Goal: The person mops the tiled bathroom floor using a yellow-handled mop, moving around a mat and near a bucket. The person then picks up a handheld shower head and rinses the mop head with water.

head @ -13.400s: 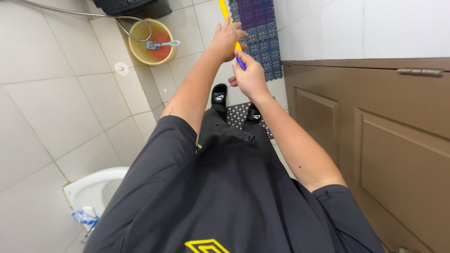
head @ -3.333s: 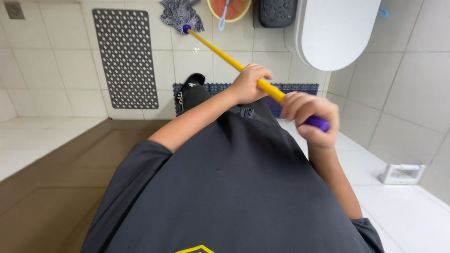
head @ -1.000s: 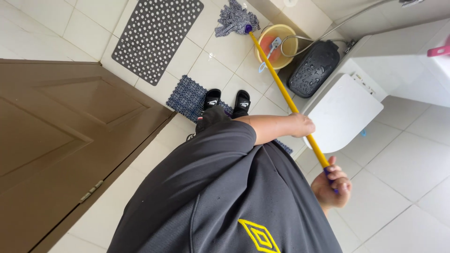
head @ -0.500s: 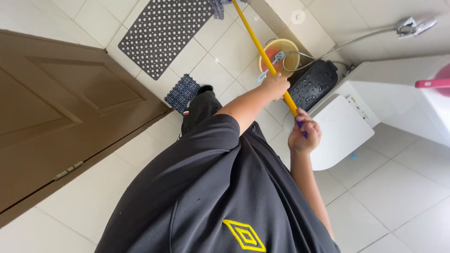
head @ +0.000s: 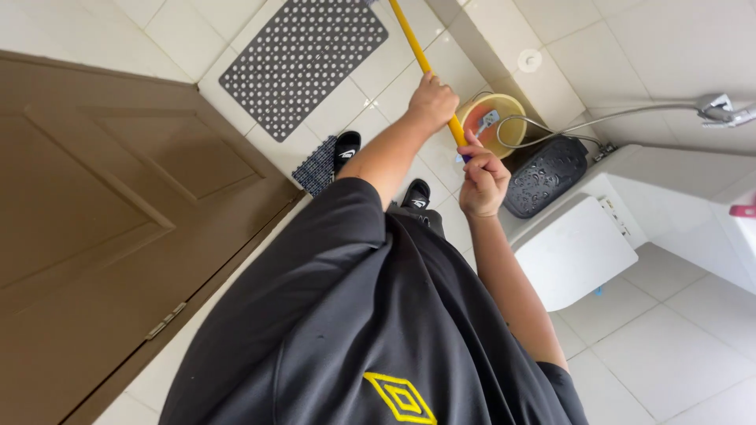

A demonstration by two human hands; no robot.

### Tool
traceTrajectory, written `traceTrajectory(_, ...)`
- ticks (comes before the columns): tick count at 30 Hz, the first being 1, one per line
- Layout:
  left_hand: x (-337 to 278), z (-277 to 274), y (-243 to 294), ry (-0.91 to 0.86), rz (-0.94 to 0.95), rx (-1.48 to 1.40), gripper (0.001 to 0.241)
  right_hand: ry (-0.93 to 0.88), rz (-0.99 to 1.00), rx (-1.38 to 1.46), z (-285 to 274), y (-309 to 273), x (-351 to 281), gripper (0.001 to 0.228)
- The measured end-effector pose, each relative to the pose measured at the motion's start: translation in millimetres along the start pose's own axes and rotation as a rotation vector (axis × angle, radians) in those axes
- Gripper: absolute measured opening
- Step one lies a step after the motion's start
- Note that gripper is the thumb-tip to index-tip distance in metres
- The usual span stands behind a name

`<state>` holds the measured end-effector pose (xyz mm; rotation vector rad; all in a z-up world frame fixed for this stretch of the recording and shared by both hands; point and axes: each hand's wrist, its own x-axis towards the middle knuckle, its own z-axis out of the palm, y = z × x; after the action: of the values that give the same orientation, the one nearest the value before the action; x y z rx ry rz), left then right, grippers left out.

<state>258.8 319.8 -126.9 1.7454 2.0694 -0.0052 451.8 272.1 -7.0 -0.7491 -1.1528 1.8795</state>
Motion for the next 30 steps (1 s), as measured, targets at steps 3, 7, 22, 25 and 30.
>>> traceTrajectory(3, -35.9, -25.8, -53.8, -0.005, 0.015, 0.007, 0.019, 0.008, 0.034, 0.04, 61.2, 0.1, 4.2, 0.009)
traceTrajectory(7, -78.9, -59.6, -111.3, 0.135, 0.17, -0.066, 0.01, -0.231, -0.053, -0.153, 125.1, -11.1, 11.3, 0.004)
traceTrajectory(22, -229.4, -95.4, -204.6, 0.182, -0.086, -0.264, 0.01, -0.779, 0.096, -0.307, 237.0, 0.1, 24.0, 0.009)
traceTrajectory(25, -243.7, -74.1, -217.0, 0.235, -0.176, -0.292, 0.014, -0.764, 0.14, -0.232, 243.3, 12.3, 22.6, 0.008)
traceTrajectory(30, -251.4, -51.5, -211.1, 0.27, -0.289, -0.492, 0.016, -0.706, 0.172, -0.111, 238.1, 7.3, 12.6, 0.01)
